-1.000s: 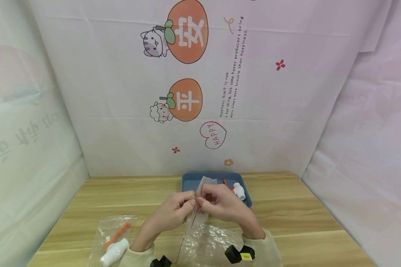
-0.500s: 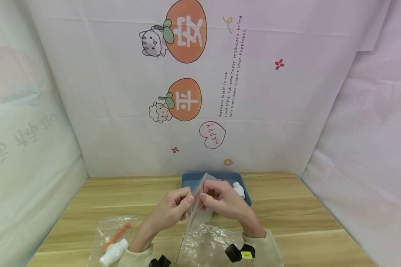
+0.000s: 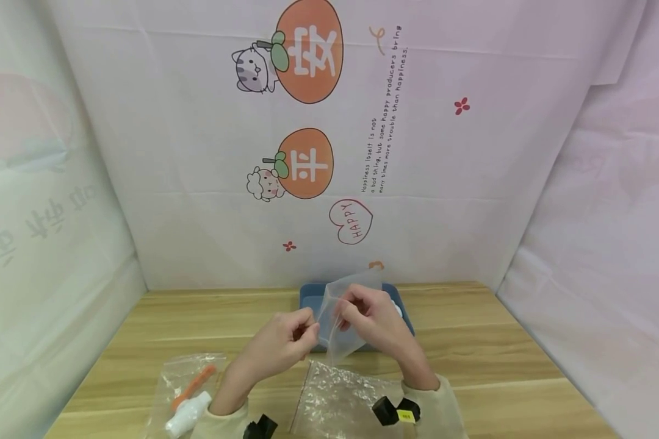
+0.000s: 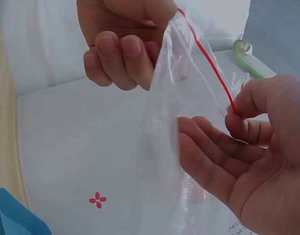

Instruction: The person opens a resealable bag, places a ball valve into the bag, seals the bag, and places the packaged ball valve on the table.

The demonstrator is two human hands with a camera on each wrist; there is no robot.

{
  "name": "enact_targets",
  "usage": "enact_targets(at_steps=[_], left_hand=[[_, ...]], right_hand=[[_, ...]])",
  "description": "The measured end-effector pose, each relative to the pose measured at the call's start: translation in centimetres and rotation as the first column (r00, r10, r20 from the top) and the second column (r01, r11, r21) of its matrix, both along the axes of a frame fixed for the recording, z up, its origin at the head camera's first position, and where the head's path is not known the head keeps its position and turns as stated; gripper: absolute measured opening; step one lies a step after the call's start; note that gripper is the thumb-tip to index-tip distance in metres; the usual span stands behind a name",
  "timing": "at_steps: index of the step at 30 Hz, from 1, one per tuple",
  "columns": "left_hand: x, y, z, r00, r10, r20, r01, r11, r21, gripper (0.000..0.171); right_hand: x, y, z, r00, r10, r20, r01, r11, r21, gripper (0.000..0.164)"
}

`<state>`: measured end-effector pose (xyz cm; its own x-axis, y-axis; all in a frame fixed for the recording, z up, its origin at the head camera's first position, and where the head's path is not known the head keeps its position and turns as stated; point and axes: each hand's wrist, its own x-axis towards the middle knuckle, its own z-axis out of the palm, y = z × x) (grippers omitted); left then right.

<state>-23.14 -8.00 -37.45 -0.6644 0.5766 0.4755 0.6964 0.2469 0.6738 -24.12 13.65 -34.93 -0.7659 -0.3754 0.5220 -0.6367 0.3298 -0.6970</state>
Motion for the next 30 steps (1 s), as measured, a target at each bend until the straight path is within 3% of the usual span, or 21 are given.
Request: enact_targets(at_steps=[9,21,30], left_hand=[[0.0,-0.1,0.2,0.999,0.030,-0.026,-0.033,0.996,-0.087,0.029],[-0.1,-0.9,0.3,0.997,-0.026,0.069,0.038,0.983,-0.177,0.029],[-0.3,-2.1,0.3,0.995,0.051,0.090,-0.024,0.958,-0.286,0.027]], right_hand=[[-0.6,1.0,0.0,0.998,-0.061,-0.006,0.061,0.998,-0.022,0.017],[-1.0,2.2,0.0,0.996,-0.086,0.029,0.085,0.996,0.037,0.018],[-1.4,2.8,-0.2,0.993,-0.114,0.027,0.109,0.983,0.145,0.018]])
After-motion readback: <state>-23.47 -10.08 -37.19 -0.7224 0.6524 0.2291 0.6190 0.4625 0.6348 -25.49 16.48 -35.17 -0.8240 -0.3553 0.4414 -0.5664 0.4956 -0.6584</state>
